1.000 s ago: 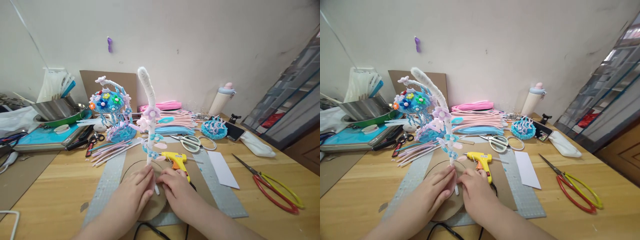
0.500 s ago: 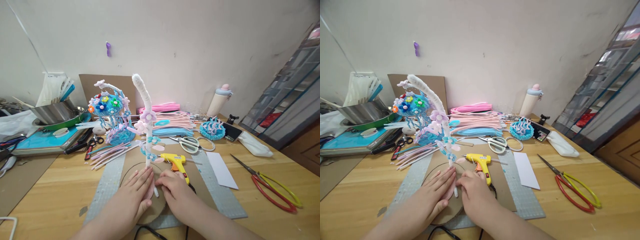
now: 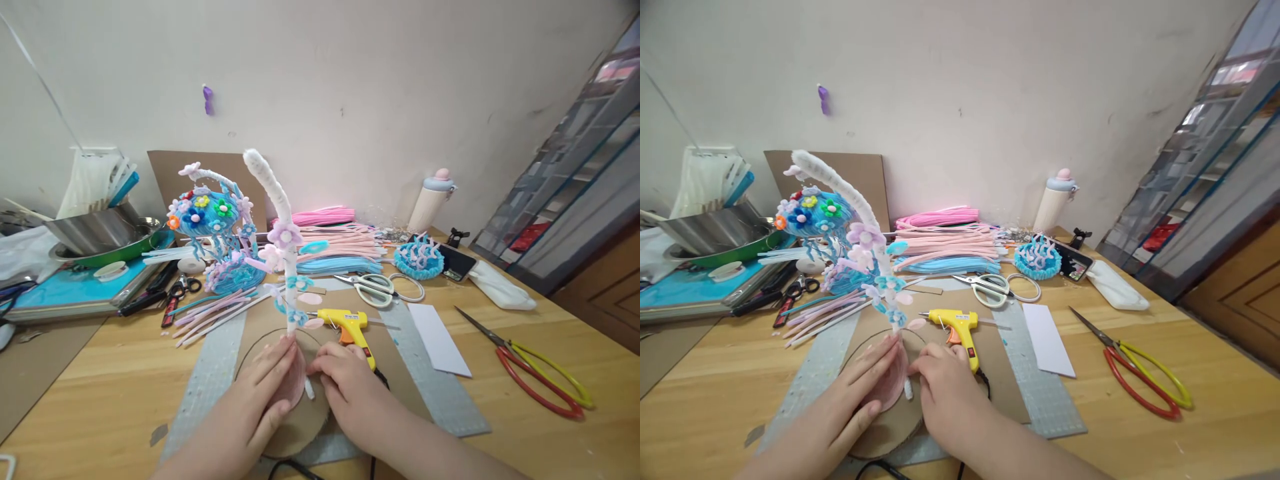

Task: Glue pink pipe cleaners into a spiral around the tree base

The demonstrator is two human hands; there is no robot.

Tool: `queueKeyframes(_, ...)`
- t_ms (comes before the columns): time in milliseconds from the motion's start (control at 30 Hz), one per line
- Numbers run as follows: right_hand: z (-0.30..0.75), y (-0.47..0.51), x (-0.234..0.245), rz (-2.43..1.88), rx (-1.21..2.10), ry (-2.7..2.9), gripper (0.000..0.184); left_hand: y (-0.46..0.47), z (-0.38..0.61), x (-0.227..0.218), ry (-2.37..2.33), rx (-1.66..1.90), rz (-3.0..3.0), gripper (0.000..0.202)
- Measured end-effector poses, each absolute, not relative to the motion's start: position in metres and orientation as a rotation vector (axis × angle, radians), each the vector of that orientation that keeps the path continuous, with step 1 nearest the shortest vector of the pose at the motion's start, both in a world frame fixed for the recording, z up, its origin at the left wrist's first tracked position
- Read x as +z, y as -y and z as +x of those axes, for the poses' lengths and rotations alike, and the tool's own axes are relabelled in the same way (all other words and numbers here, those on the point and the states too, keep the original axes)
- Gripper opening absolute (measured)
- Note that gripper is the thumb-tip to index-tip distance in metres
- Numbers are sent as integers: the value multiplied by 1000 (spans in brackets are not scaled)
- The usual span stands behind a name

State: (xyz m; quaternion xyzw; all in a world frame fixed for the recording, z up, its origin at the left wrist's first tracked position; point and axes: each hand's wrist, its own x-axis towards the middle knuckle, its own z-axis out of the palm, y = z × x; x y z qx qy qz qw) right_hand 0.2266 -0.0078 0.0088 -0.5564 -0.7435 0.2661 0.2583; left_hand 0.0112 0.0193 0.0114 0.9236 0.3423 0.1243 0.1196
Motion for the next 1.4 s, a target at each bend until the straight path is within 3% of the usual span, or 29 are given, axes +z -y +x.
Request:
queueKeyframes(300,227,8,10,-1534,749,2007,34,-28,9,4,-1270,798,2425,28)
queueKeyframes(600,227,9,11,-1541,750,2023,33,-30,12,5,-1289,705,2486,29)
queueKeyframes(967,226,8,12,-1534,728,2038,34,-61,41,20,-1308,595,2401,12)
queueKeyframes(1400,228,6,11,-1497,730,2020,33,-63,43,11,-1315,668,2320,10)
